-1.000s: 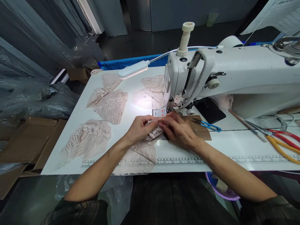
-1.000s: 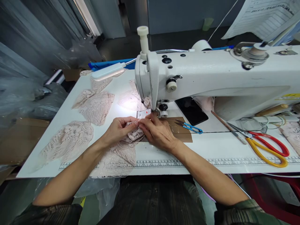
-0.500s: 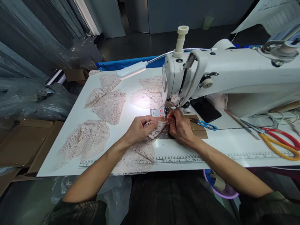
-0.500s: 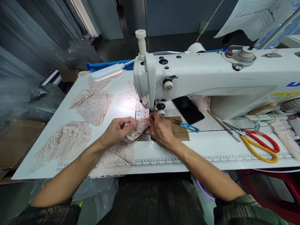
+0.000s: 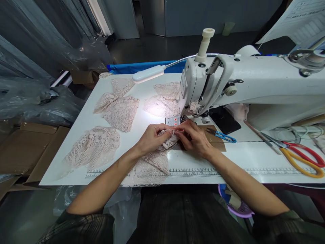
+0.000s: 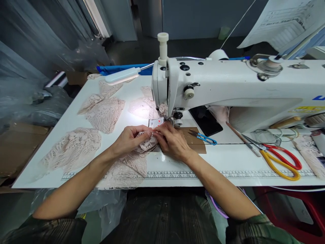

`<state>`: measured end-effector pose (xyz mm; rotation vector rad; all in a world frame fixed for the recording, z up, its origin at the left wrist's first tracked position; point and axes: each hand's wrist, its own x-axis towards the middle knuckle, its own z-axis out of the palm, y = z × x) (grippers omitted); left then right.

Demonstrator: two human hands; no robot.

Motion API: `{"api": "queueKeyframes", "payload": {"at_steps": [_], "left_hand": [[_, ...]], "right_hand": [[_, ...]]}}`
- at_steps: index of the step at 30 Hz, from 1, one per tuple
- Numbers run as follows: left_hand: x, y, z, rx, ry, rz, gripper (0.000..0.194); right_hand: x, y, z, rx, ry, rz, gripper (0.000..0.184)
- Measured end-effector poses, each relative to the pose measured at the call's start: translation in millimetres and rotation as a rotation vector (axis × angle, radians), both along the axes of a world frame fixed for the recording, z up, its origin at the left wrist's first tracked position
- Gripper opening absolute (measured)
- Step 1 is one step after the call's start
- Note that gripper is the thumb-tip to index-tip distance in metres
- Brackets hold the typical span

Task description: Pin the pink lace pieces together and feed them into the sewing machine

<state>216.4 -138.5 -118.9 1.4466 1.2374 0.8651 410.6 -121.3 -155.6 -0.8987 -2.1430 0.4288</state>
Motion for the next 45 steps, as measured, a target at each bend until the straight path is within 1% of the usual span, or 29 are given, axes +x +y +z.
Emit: {"api": "queueKeyframes", "payload": {"at_steps": [4, 6, 9, 10, 11, 13, 14, 16, 18, 19, 20, 22, 25, 27, 29, 31, 33, 34, 36, 38, 40, 43, 45], "left_hand": [[1, 1, -0.5, 0.019, 0.008, -0.041, 0.027], [1, 1, -1.8, 0.014, 0.032, -0.033, 0.027], [1, 1, -2.9, -0.021, 0.058, -0.013, 0.032], [1, 0, -2.7, -0.028, 0.057, -0.009, 0.034], [1, 0, -2.0, -0.028, 0.053, -0.003, 0.034], [1, -1, 0.0, -0.007, 0.045, 0.008, 0.031], [2, -1, 1.0, 0.009, 0.041, 0.008, 0.030], [2, -1, 2.4, 0.047, 0.034, 0.001, 0.028], [3, -1, 2.3, 0.094, 0.035, 0.004, 0.026], [3, -1, 1.7, 0.124, 0.042, 0.020, 0.026], [3, -1, 0.9, 0.150, 0.053, 0.041, 0.025], [3, -1, -0.8, 0.189, 0.076, 0.089, 0.023], [3, -1, -3.6, 0.230, 0.092, 0.125, 0.021], [4, -1, -6.3, 0.278, 0.098, 0.121, 0.018], [4, 0, -10.2, 0.360, 0.098, 0.113, 0.013], [5, 0, -14.9, 0.481, 0.101, 0.113, 0.008], [4, 2, -19.3, 0.656, 0.123, 0.110, 0.003], [3, 3, -21.1, 0.756, 0.143, 0.101, 0.003], [1, 5, -23.3, 0.938, 0.191, 0.065, 0.009], [-2, 6, -24.0, 1.060, 0.243, 0.007, 0.014], [-4, 5, -23.9, 1.122, 0.293, -0.038, 0.014], [-5, 4, -23.7, 1.155, 0.352, -0.054, 0.012], [-4, 3, -24.2, 1.163, 0.365, -0.051, 0.012]], "right_hand": [[-4, 0, -3.2, 0.004, -0.019, -0.002, 0.014], [-4, 2, -4.8, 0.008, -0.024, -0.078, 0.012], [-3, 6, -5.8, 0.012, 0.003, -0.254, 0.006], [-1, 7, -5.2, -0.003, 0.020, -0.281, 0.005], [0, 8, -3.9, -0.035, 0.041, -0.274, 0.003], [3, 9, 0.2, -0.149, 0.090, -0.163, 0.004], [4, 8, 2.8, -0.219, 0.114, -0.086, 0.009], [6, 6, 7.9, -0.346, 0.131, 0.037, 0.024], [7, 5, 11.3, -0.414, 0.103, 0.068, 0.037], [7, 4, 12.0, -0.426, 0.087, 0.059, 0.037], [7, 4, 12.2, -0.432, 0.078, 0.051, 0.032], [7, 4, 11.5, -0.424, 0.093, 0.043, 0.023], [7, 4, 10.2, -0.368, 0.127, 0.053, 0.019], [7, 3, 10.0, -0.300, 0.125, 0.048, 0.017], [8, 3, 9.8, -0.207, 0.115, 0.040, 0.015], [8, 4, 8.9, -0.092, 0.097, 0.026, 0.013], [9, 4, 7.2, 0.026, 0.068, 0.012, 0.012], [9, 4, 6.2, 0.074, 0.052, 0.008, 0.012], [9, 5, 4.4, 0.133, 0.032, 0.007, 0.013], [9, 4, 3.5, 0.133, 0.047, 0.022, 0.012], [9, 3, 3.9, 0.089, 0.098, 0.050, 0.015], [9, 2, 5.9, 0.009, 0.186, 0.079, 0.020], [9, 1, 7.5, -0.017, 0.230, 0.079, 0.018]]}}
